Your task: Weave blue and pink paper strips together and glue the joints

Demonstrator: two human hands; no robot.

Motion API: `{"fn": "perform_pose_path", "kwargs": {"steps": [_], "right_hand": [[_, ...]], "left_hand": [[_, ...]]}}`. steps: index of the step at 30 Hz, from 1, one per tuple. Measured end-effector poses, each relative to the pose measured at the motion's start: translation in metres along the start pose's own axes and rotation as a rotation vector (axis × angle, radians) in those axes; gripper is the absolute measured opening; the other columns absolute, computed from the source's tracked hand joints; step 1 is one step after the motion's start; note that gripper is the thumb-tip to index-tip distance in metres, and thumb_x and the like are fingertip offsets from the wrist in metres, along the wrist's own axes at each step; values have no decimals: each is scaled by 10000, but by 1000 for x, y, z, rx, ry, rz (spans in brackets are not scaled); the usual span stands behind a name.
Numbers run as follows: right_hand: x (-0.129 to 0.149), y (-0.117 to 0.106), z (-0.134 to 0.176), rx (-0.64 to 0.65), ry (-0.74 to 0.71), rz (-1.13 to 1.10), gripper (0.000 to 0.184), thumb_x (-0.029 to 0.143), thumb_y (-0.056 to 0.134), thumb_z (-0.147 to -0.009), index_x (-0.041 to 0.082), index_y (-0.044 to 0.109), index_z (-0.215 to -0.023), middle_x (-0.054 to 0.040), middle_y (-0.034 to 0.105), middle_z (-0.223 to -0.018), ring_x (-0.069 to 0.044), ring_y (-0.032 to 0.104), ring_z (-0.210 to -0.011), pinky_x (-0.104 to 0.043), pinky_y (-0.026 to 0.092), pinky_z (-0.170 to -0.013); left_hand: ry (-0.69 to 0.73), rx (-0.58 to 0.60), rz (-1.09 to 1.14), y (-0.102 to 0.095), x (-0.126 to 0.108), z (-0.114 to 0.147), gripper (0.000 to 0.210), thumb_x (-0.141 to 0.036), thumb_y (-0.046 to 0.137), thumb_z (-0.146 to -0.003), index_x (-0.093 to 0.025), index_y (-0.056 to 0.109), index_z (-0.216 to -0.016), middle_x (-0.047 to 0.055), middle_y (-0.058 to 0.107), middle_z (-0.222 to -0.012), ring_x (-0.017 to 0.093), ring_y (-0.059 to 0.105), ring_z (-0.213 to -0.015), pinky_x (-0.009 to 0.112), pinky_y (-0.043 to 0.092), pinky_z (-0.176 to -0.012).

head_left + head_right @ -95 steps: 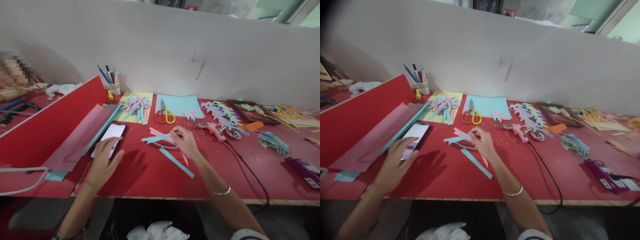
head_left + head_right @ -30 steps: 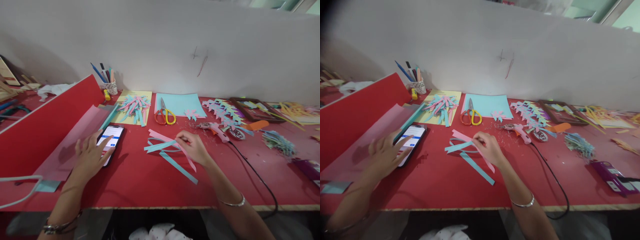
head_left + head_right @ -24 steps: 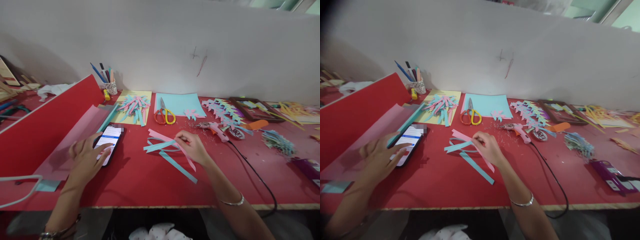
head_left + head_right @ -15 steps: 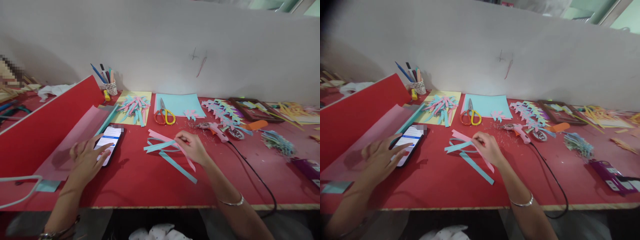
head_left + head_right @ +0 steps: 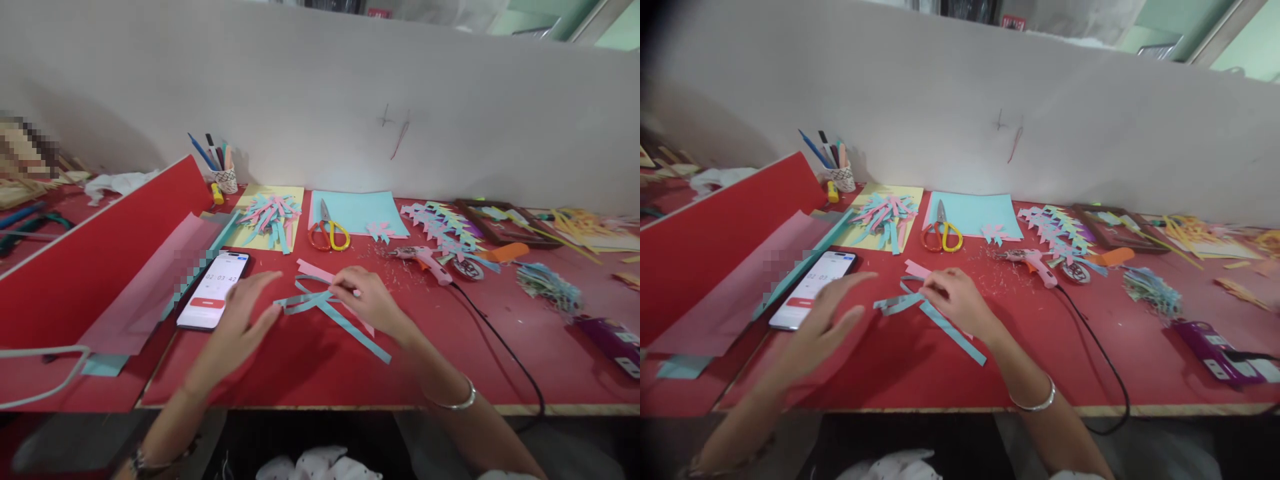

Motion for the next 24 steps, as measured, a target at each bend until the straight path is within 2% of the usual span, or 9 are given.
{"fn": "perform_pose_path", "kwargs": {"steps": [3,5,7,9,12,14,16,21,24], "right_hand": [[11,5,-3,17,-71,60,160,223,491,-805,189,519,-651,4,562,-597,-121,487,-627,-233,353,-621],[15,6,-4,0,-88,60,166,213,474,-813,191,506,-652,4,574,-615,-120,488,-626,-242,355,-648],[16,5,-6,-32,-77,52,182,210,451,-822,192,488,-644,7,572,-615,-120,488,-629,-248,354,-663],[15,4,-7,-49,-44,33,191,221,437,-828,191,472,-642,11,560,-607,-118,481,-616,-244,351,-649],[13,1,-8,-33,27,-32,183,255,433,-825,190,459,-656,19,534,-583,-106,468,-564,-226,345,-585],[12,1,-8,-13,76,-113,174,281,432,-823,189,457,-678,29,521,-562,-99,475,-531,-215,343,-548],[10,2,-7,4,115,-199,169,307,437,-819,190,457,-698,37,514,-545,-96,494,-515,-209,352,-528],[5,5,-6,60,170,-328,125,318,484,-790,194,472,-805,55,510,-536,-98,517,-504,-207,387,-517],[4,6,-5,107,187,-380,112,306,461,-806,194,462,-798,57,510,-531,-88,505,-481,-207,391,-513]], "left_hand": [[40,88,163,19,-32,-13,384,-368,431,-812,-216,446,-1164,65,559,-1168,206,475,-1097,370,341,-951],[-7,118,297,27,-43,-23,334,-358,436,-813,-207,476,-1109,63,594,-1085,190,534,-992,312,432,-817],[-38,118,396,31,-48,-31,299,-358,444,-808,-199,487,-1058,47,612,-981,162,570,-848,259,452,-688],[-56,136,431,33,-49,-36,277,-356,426,-814,-195,474,-1034,1,604,-781,131,553,-656,227,418,-564],[-70,238,448,33,-49,-37,179,-327,368,-835,-193,470,-894,-72,480,-527,101,448,-456,214,351,-482],[-74,300,450,34,-49,-36,177,-295,336,-843,-200,430,-726,-83,436,-465,92,417,-423,211,333,-478],[-82,313,452,34,-49,-35,228,-275,324,-841,-205,365,-628,-80,425,-452,87,403,-420,209,319,-476],[-136,247,516,34,-48,-36,246,-301,336,-828,-205,352,-602,-85,362,-458,80,342,-410,208,286,-455],[-121,196,531,35,-46,-37,253,-320,330,-822,-202,378,-604,-78,318,-483,85,310,-435,210,263,-451]]}}
Point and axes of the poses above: each hand's wrist, its own z-axis away from the middle knuckle, its own y-axis out of the palm, x = y × z, the point moved 3 cm from there along -z, towards the middle knuckle
